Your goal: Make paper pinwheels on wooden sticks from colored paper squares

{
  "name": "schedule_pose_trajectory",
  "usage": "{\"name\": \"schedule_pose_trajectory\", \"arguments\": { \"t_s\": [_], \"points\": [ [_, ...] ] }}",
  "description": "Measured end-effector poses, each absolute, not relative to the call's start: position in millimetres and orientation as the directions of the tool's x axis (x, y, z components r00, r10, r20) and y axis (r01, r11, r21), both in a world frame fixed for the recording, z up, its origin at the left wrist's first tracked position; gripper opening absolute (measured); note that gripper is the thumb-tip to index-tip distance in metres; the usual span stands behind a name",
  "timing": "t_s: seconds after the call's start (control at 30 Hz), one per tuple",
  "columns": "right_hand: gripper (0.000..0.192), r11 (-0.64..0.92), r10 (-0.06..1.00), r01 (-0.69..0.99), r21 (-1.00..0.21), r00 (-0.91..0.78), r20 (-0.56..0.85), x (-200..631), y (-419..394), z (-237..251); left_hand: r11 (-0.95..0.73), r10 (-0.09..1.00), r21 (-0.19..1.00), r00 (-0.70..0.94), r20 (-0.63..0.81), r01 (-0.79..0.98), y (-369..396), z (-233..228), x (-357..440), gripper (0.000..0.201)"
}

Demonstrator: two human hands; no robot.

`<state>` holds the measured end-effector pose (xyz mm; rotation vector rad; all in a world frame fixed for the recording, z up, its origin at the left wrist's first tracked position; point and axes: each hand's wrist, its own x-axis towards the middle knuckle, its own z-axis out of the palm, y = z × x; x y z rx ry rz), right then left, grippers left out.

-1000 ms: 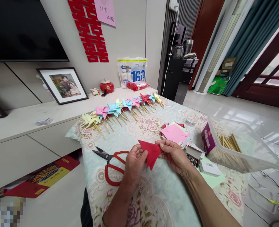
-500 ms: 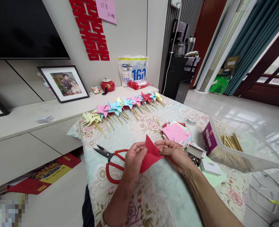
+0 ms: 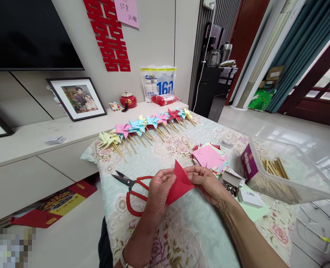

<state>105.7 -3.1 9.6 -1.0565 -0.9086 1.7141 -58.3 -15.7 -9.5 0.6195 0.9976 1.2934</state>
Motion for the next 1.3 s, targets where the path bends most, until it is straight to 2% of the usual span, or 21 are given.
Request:
{"name": "schedule_pose_trajectory", "arguments": {
  "t_s": [0.23, 0.43, 0.6, 0.73, 0.83, 0.9, 0.97, 1.03, 1.17, 1.3],
  "points": [
    [0.034, -0.285, 0.935, -0.260, -0.923, -0.289, -0.207, 103.5, -3.9, 6.9, 0.208, 0.976, 0.886, 0.028, -0.216, -0.415, -15.4, -15.9, -56.4, 0.040],
    [0.025, -0.210, 0.972, -0.228, -0.951, -0.154, -0.178, 103.5, -0.1, -0.8, 0.115, 0.991, 0.939, -0.025, -0.130, -0.324, -18.4, -8.0, -55.7, 0.040],
    [0.028, -0.106, 0.993, -0.120, -0.987, -0.068, -0.099, 104.8, 0.9, 1.9, 0.025, 0.995, 0.989, 0.096, -0.011, -0.148, -22.4, -7.7, -54.5, 0.044],
    [0.022, -0.138, 0.989, -0.168, -0.976, -0.079, -0.126, 103.4, -0.3, 5.1, -0.117, 0.967, 0.992, 0.231, 0.104, 0.043, -25.8, -6.4, -50.7, 0.045],
    [0.021, -0.177, 0.984, -0.272, -0.946, -0.084, -0.160, 101.8, -0.6, 4.9, -0.197, 0.957, 0.968, 0.246, 0.155, 0.158, -27.3, -7.2, -48.2, 0.068],
    [0.023, -0.188, 0.982, -0.317, -0.930, -0.082, -0.171, 101.2, -0.2, 3.9, -0.213, 0.963, 0.957, 0.205, 0.173, 0.198, -27.4, -11.0, -46.9, 0.091],
    [0.024, -0.193, 0.981, -0.326, -0.926, -0.075, -0.178, 101.5, 0.4, 2.7, -0.206, 0.972, 0.956, 0.155, 0.175, 0.208, -27.2, -16.0, -45.9, 0.101],
    [0.024, -0.185, 0.983, -0.315, -0.931, -0.062, -0.175, 102.3, 1.1, 1.7, -0.186, 0.977, 0.967, 0.135, 0.164, 0.175, -26.7, -19.5, -45.8, 0.098],
    [0.023, -0.170, 0.985, -0.301, -0.938, -0.038, -0.166, 103.6, 2.0, 1.4, -0.102, 0.985, 0.994, 0.145, 0.097, 0.030, -25.2, -18.8, -48.3, 0.074],
    [0.024, -0.199, 0.980, -0.325, -0.925, -0.040, -0.197, 103.0, 1.1, 2.0, -0.029, 0.996, 0.994, 0.077, 0.038, -0.108, -22.1, -14.3, -52.0, 0.055]
  ]
}}
